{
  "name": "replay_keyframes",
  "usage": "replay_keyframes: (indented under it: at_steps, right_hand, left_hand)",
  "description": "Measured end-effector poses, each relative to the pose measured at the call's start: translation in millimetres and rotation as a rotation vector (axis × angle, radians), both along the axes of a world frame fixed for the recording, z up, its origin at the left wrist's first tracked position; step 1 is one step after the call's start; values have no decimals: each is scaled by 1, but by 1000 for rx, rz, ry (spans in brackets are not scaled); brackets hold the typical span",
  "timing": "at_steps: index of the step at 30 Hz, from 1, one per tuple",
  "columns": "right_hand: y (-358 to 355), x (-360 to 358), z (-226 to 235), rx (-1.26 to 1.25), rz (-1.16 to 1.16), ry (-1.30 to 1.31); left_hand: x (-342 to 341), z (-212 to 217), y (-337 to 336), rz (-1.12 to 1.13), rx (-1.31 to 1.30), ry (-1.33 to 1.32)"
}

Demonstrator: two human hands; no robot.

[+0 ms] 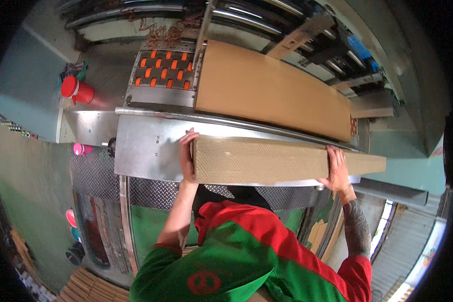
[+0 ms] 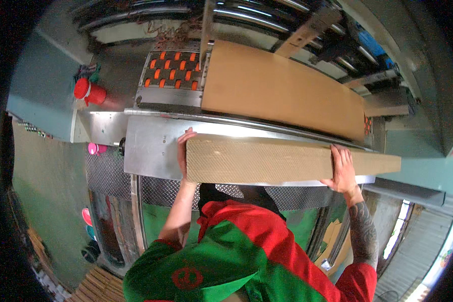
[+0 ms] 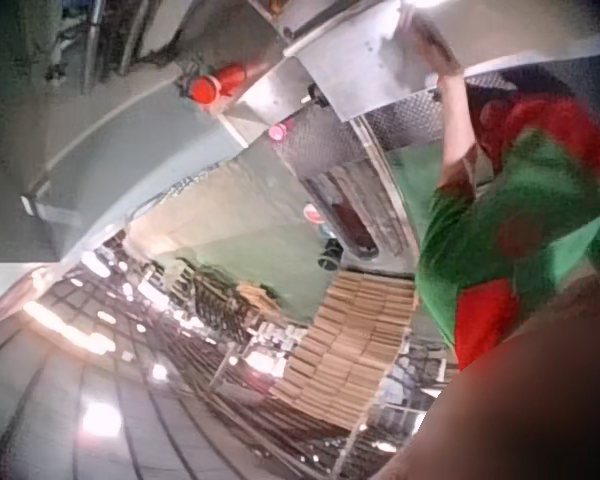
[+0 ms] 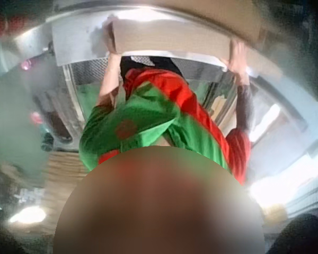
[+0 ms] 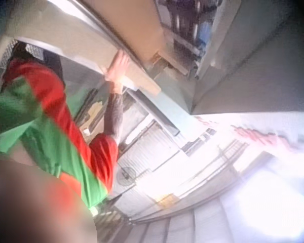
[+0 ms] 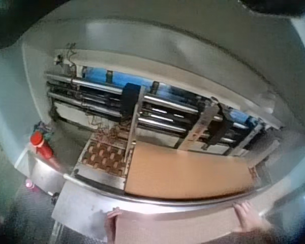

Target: The person repeatedly picks flat cardboard sheets from a nearby stack and places them onto a conveyor-fed machine. The person aligns each sheet by hand before feeding it into the rollers. The task is performed one sheet at a time in a repetitive cycle.

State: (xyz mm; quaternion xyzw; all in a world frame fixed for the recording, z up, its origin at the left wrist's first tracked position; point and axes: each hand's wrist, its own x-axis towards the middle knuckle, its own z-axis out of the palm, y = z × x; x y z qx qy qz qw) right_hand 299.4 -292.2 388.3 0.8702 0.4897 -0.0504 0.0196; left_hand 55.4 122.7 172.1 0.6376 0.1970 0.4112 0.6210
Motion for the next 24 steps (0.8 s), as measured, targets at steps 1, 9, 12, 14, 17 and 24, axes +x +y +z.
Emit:
replay_keyframes:
  at_steps: [1,9,12,14,17,24]
  right_hand:
    - [1,0,1,12,18,-4]
    - [-4,-1,21,72,111,-70]
    - [-11,0,40,146,118,-30]
    - [-14,-1,54,125,86,-5]
    - [-27,2,70,196,85,15]
    - [-208,61,-65,1374,-997,-729]
  left_hand:
    - [1,-1,0,-24,-61,-51]
    - [-12,-29,-7,-14,-372,-223]
    - [-33,-22,-17,58,-185,-372]
    - [-55,-3,-3,154,-135,-286]
    - [-67,22,11,263,-167,-226]
    - [-21,119,19,269,-242,-253]
